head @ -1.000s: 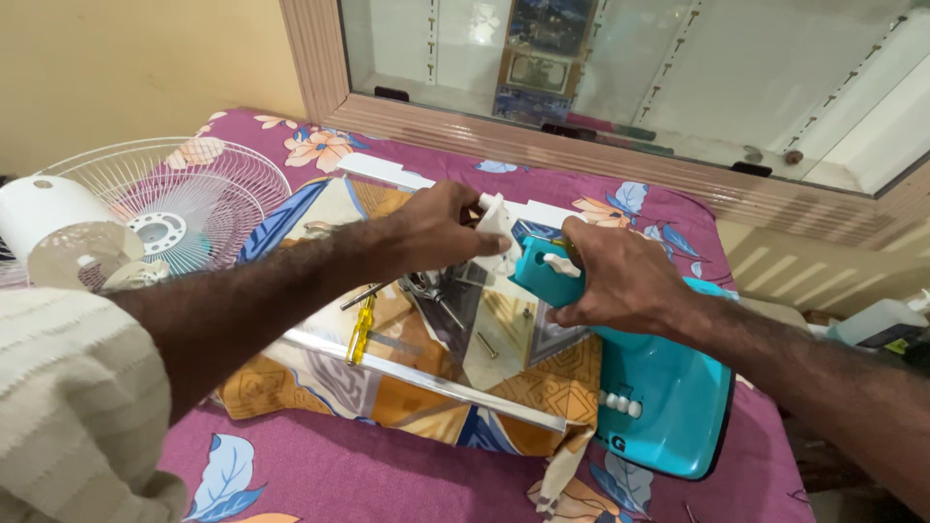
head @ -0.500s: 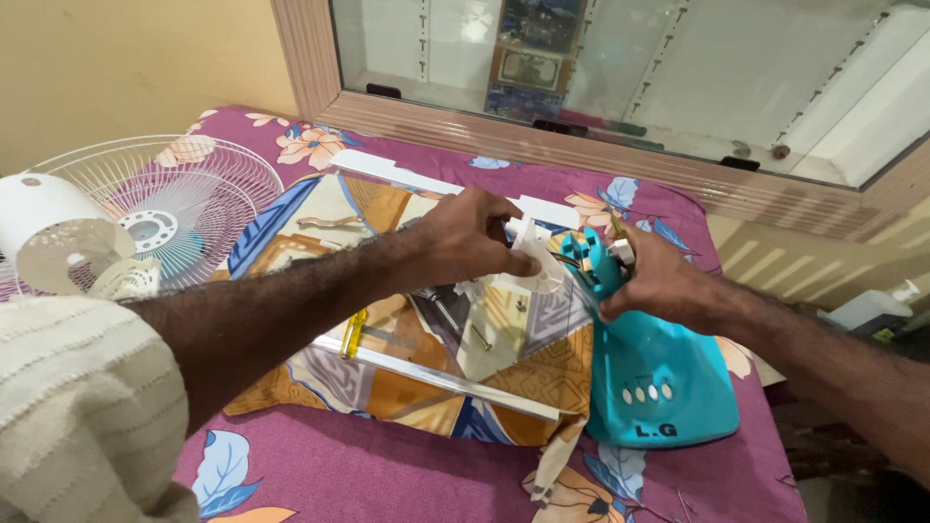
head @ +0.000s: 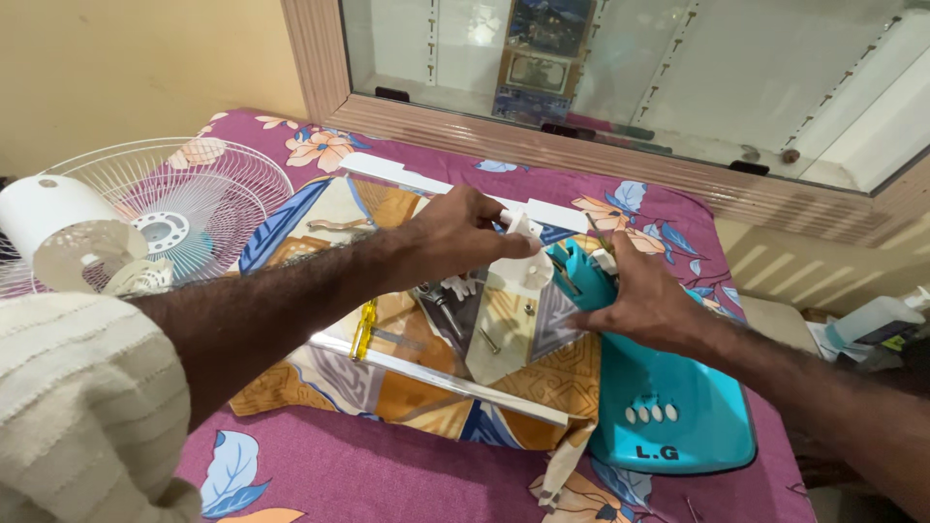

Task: The person uses a screwdriver to remove screws from the teal fan housing and detaches the motor assembly. They then reattach the motor to the housing and tighten the screws to secure it.

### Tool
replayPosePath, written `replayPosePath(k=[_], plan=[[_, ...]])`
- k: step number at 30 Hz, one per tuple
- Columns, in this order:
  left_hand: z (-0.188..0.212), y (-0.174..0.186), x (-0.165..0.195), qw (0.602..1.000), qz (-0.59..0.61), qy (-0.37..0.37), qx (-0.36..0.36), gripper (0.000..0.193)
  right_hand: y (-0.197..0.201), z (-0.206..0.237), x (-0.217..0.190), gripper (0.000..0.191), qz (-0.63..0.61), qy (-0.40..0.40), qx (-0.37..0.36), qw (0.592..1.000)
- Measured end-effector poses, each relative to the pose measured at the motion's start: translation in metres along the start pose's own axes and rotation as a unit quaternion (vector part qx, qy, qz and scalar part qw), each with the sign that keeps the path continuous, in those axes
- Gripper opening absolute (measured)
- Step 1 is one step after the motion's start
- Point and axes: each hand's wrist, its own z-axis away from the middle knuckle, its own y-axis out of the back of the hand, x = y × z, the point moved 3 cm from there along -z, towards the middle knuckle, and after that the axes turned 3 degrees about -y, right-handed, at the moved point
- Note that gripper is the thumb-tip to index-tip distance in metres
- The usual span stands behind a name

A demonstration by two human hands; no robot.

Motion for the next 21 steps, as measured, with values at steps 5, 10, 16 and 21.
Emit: replayPosePath(k=[5,10,16,21], plan=[[-0.004,0.003,0.001,0.998,-0.04,0.044,0.019,0.056,0.003,0.001,-0.001,0.086,0.039,-0.053,-0.005,0.998],[-0.002,0.005,-0.002,0.997,-0.018,0.063,0.048,0.061,0.001,0.012,-0.007,0.073,0.034,0.065,0.006,0.997],[0.0,0.007,-0.005,0.997,-0.026,0.073,0.022,0.06,0.001,0.01,-0.01,0.081,0.061,0.076,0.027,0.995],[0.004,0.01,0.001,0.991,-0.079,0.112,0.0,0.063,0.004,0.008,-0.008,0.08,0.066,0.058,0.005,0.996]])
